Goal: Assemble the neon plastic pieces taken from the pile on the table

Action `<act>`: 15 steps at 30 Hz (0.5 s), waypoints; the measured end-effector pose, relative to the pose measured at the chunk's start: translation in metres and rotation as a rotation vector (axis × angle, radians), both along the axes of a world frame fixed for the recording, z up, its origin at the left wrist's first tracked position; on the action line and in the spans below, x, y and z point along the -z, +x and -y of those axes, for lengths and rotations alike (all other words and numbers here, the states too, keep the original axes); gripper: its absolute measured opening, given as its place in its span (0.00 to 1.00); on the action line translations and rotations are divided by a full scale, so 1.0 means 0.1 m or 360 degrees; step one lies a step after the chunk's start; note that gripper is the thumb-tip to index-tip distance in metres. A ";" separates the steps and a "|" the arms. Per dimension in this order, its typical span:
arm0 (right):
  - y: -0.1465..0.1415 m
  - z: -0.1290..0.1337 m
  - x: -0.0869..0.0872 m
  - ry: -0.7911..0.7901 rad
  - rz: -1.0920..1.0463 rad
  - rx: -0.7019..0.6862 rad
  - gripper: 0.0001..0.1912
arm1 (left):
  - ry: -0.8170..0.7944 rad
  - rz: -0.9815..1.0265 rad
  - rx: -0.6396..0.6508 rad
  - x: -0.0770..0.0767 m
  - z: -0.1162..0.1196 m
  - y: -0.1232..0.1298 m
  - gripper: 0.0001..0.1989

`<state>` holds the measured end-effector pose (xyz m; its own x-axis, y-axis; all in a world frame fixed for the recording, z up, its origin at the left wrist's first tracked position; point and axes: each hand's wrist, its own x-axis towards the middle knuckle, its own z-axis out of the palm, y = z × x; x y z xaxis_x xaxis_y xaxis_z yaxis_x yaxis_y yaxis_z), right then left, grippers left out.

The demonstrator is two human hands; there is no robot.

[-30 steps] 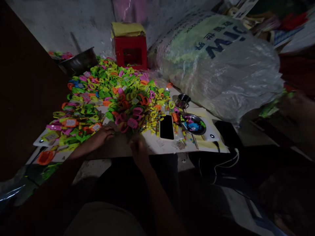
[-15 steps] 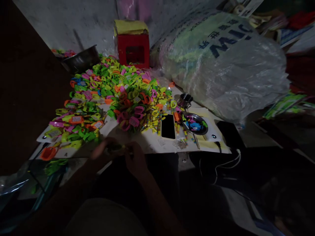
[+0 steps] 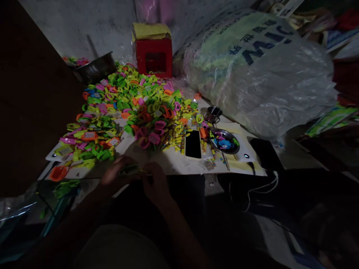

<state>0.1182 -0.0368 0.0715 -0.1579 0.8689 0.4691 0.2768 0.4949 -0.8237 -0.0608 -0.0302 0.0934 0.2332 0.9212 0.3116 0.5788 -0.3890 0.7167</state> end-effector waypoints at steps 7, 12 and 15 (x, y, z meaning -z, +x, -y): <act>0.03 0.07 -0.10 0.0035 0.0440 -0.0027 0.06 | -0.0161 0.0024 -0.0057 0.01 0.02 -0.01 0.17; 0.03 0.08 -0.13 0.0071 0.0962 0.0006 0.04 | -0.0291 0.0037 -0.0056 -0.01 0.07 0.01 0.16; 0.03 0.09 -0.13 0.0010 0.1196 -0.0064 0.06 | -0.0625 0.0074 -0.0034 0.01 0.08 0.00 0.15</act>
<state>0.1213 -0.0456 0.0843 -0.4692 0.8534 0.2274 0.7449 0.5207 -0.4172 -0.0605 -0.0379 0.0922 0.2065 0.9768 -0.0559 0.5475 -0.0680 0.8340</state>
